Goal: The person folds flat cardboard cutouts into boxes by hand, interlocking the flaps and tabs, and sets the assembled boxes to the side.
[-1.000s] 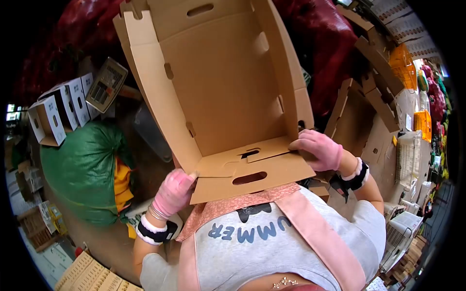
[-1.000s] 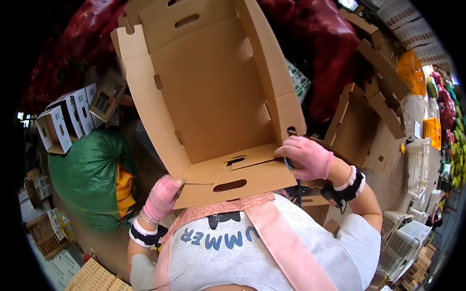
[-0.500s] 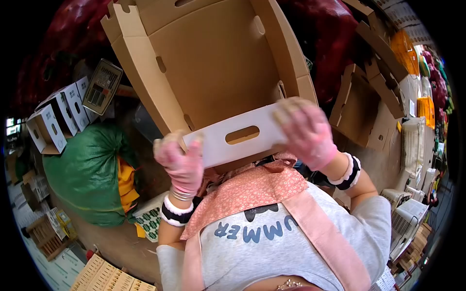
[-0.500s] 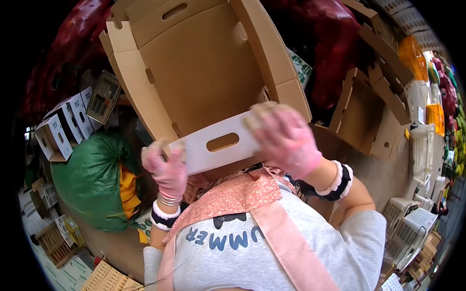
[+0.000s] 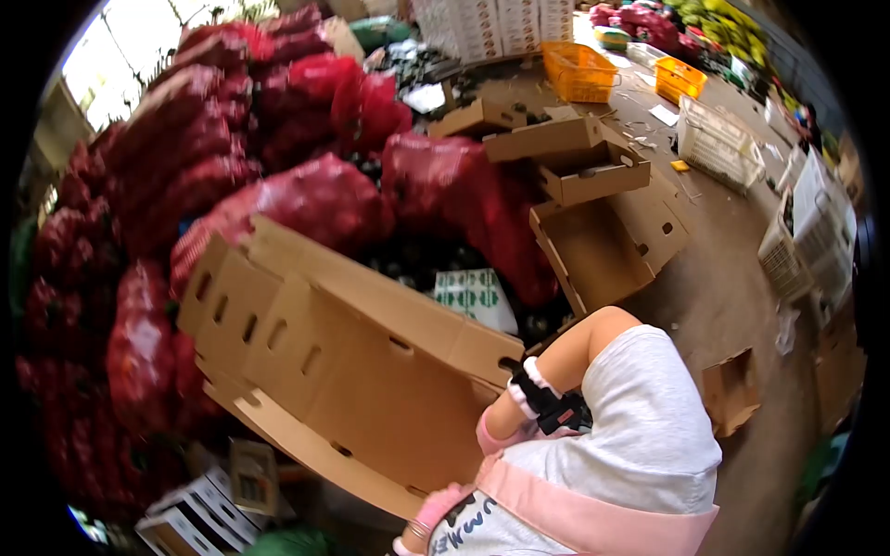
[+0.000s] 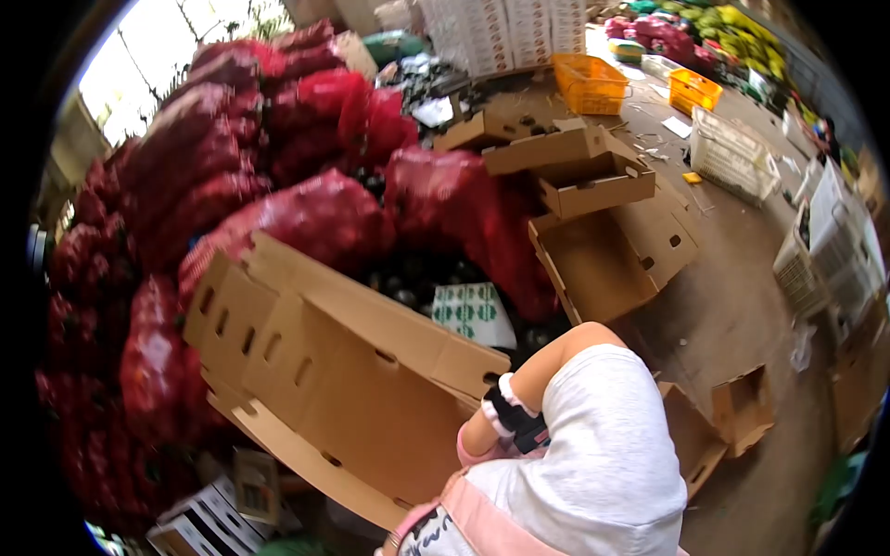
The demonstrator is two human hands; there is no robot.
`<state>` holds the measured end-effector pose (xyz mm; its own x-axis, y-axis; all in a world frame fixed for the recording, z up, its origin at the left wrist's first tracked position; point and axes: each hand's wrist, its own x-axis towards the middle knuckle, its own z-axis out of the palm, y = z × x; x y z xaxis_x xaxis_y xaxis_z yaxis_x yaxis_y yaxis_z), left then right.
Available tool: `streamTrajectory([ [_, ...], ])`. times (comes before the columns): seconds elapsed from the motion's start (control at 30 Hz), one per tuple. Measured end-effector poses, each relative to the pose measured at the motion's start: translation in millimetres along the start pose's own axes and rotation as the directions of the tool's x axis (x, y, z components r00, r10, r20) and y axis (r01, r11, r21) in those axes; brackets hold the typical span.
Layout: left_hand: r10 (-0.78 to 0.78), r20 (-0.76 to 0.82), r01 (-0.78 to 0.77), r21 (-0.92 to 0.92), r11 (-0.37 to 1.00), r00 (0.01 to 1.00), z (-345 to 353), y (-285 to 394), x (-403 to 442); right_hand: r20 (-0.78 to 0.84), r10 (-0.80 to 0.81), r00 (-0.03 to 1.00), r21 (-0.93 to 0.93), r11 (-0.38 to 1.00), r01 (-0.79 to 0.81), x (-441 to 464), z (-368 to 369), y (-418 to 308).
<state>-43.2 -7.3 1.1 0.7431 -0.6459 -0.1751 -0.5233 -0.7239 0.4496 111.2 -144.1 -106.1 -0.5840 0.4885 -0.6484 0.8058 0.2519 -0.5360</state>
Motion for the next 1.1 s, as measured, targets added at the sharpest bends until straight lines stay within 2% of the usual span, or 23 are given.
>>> streamTrajectory([
  [0.07,-0.035,-0.207,0.02,-0.071,0.997,0.978,-32,8,-3,-0.063,-0.047,0.997,-0.015,0.999,0.046,-28,-41,-11],
  [0.1,-0.091,-0.342,0.067,-0.082,0.994,0.935,-46,7,-11,-0.133,-0.044,0.99,-0.02,0.999,0.041,-50,-66,-20],
  [0.13,-0.175,-0.511,0.162,-0.07,0.984,0.841,-54,1,-20,-0.235,0.003,0.972,-0.036,0.999,-0.012,-74,-90,-29],
  [0.17,-0.28,-0.672,0.306,-0.083,0.948,0.686,-63,-12,-35,-0.38,0.086,0.921,-0.046,0.993,-0.111,-98,-114,-39],
  [0.2,-0.385,-0.807,0.348,-0.24,0.906,0.447,-59,-47,-54,-0.542,0.2,0.816,-0.027,0.967,-0.255,-117,-132,-42],
  [0.23,-0.481,-0.861,0.346,-0.406,0.846,0.165,-46,-88,-73,-0.804,0.42,0.421,0.21,0.862,-0.461,-128,-142,-37],
  [0.27,-0.181,-0.983,0.838,-0.07,0.541,0.035,-53,-118,-91,-0.934,0.357,-0.027,0.312,0.775,-0.55,-130,-152,-23],
  [0.3,-0.676,-0.706,0.458,-0.683,0.569,-0.212,-77,-111,-84,-0.919,0.282,-0.276,0.392,0.73,-0.56,-124,-168,14],
  [0.33,-0.78,-0.593,0.096,-0.804,0.586,-0.201,-78,-131,-85,-0.869,0.27,-0.414,0.443,0.797,-0.411,-135,-181,26],
  [0.4,-0.937,-0.34,-0.106,-0.938,0.331,0.083,-81,-162,-90,-0.747,0.53,-0.403,0.637,0.743,-0.204,-139,-201,53],
  [0.47,-0.922,-0.327,-0.086,-0.945,0.316,0.206,-65,-194,-87,-0.819,0.533,-0.215,0.574,0.753,-0.321,-118,-204,86],
  [0.53,-0.873,-0.411,-0.228,-0.905,0.358,0.261,-67,-187,-74,-0.8,0.541,-0.26,0.6,0.72,-0.348,-109,-192,83],
  [0.6,-0.856,-0.409,-0.311,-0.897,0.314,0.315,-62,-184,-78,-0.774,0.584,-0.245,0.624,0.769,-0.137,-118,-187,93],
  [0.67,-0.803,-0.409,-0.31,-0.905,0.293,0.434,-70,-167,-65,-0.77,0.594,-0.233,0.596,0.8,0.07,-121,-178,110],
  [0.7,-0.776,-0.398,-0.302,-0.912,0.278,0.489,-77,-155,-55,-0.697,0.703,-0.139,0.653,0.703,0.282,-119,-177,112],
  [0.73,-0.772,-0.487,-0.264,-0.873,0.411,0.409,-83,-138,-39,-0.683,0.717,-0.141,0.684,0.695,0.221,-123,-180,98],
  [0.8,-0.79,-0.429,-0.284,-0.9,0.331,0.439,-89,-146,-41,-0.822,0.485,-0.297,0.486,0.871,0.076,-114,-175,111],
  [0.83,-0.789,-0.384,-0.361,-0.906,0.221,0.48,-84,-154,-48,-0.838,0.508,-0.199,0.433,0.841,0.324,-120,-173,110],
  [0.87,-0.779,-0.342,-0.428,-0.897,0.106,0.525,-78,-159,-53,-0.859,0.502,-0.102,0.371,0.747,0.552,-128,-168,109],
  [0.9,-0.779,-0.333,-0.465,-0.883,0.061,0.531,-74,-165,-54,-0.883,0.465,-0.064,0.323,0.701,0.636,-130,-162,113],
  [1.0,-0.758,-0.432,-0.439,-0.873,0.215,0.489,-75,-175,-56,-0.895,0.426,-0.128,0.224,0.68,0.698,-132,-155,119],
  [1.03,-0.746,-0.459,-0.45,-0.861,0.238,0.483,-79,-181,-59,-0.886,0.454,-0.092,0.266,0.66,0.702,-133,-150,129],
  [1.1,-0.709,-0.652,-0.432,-0.739,0.517,0.268,-55,-225,-69,-0.817,0.517,-0.257,0.219,0.689,0.691,-124,-148,130],
])
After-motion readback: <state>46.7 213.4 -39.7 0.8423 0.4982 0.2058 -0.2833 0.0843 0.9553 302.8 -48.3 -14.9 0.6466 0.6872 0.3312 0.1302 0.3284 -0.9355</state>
